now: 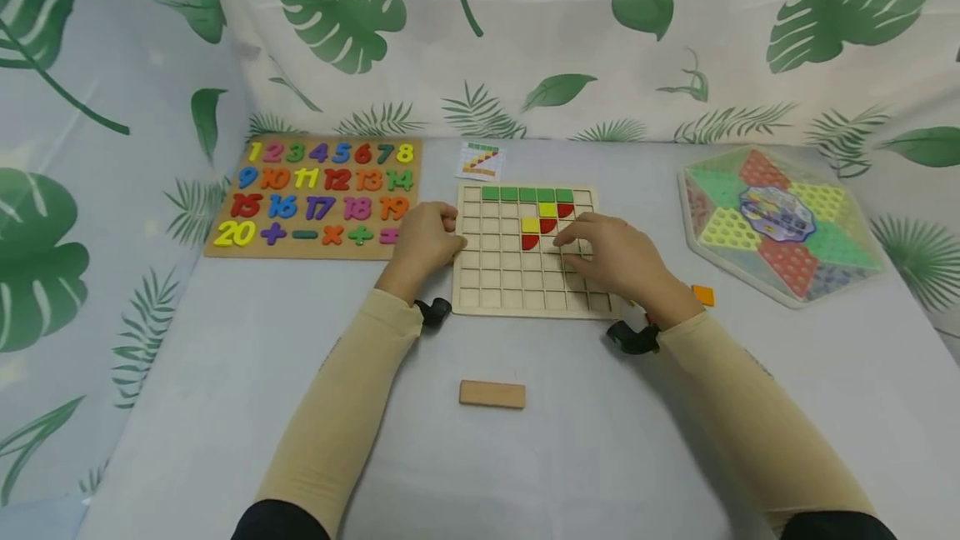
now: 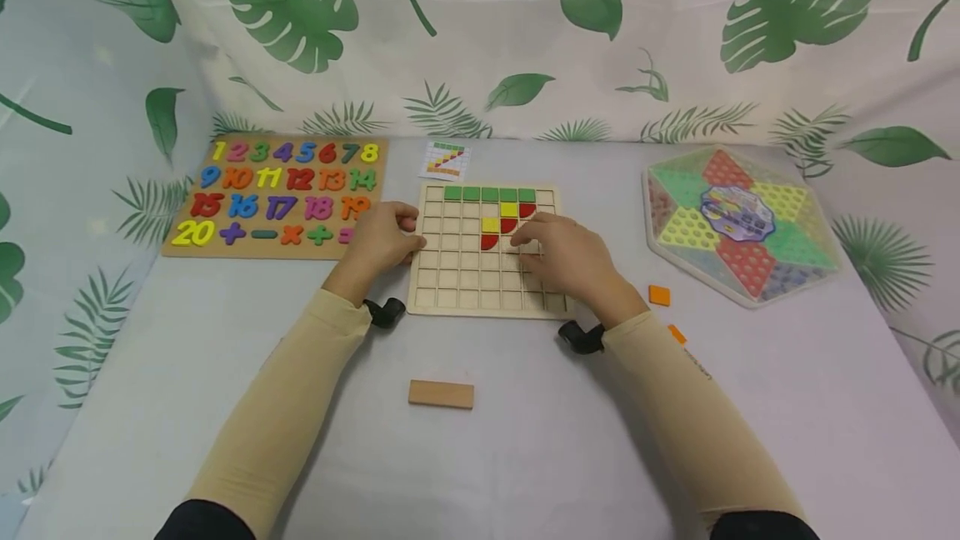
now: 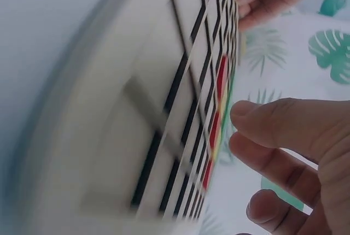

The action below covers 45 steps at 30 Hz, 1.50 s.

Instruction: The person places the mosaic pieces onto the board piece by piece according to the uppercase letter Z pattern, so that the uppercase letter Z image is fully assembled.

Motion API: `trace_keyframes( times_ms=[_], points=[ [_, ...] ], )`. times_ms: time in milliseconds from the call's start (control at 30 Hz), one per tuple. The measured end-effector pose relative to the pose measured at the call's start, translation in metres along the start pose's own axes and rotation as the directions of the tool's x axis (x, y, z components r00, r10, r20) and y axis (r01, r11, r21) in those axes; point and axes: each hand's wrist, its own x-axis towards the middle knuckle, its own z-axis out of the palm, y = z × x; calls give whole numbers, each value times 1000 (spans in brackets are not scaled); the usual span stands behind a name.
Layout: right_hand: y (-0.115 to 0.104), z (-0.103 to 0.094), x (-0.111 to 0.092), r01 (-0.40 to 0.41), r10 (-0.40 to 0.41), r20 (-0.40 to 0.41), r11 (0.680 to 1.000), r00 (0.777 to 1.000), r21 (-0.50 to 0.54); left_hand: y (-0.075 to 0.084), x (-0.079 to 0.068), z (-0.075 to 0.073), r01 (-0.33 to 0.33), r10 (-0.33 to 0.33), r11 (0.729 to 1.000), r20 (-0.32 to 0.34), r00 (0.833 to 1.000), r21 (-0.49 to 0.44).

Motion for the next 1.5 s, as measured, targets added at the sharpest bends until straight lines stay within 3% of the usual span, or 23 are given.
trace_keyframes(
  times_ms=[333,600,1100,1500],
  points=[
    [37,-9,-51,-88,88,10,996,996,-20,0,-1,-1,0,0,1000,-1,1000,1],
    [54,-11,-77,-120,121,24,992,992,-35,0,-1,0,0,0,1000,4,1000,1],
    [57,-9,-81,-82,85,58,995,995,-61,1,0,-1,21,-21,1000,32,999,-9],
    [59,-8,-74,-45,46,13,997,999,-64,1,1,-1,27,-27,1000,32,999,2]
  ],
)
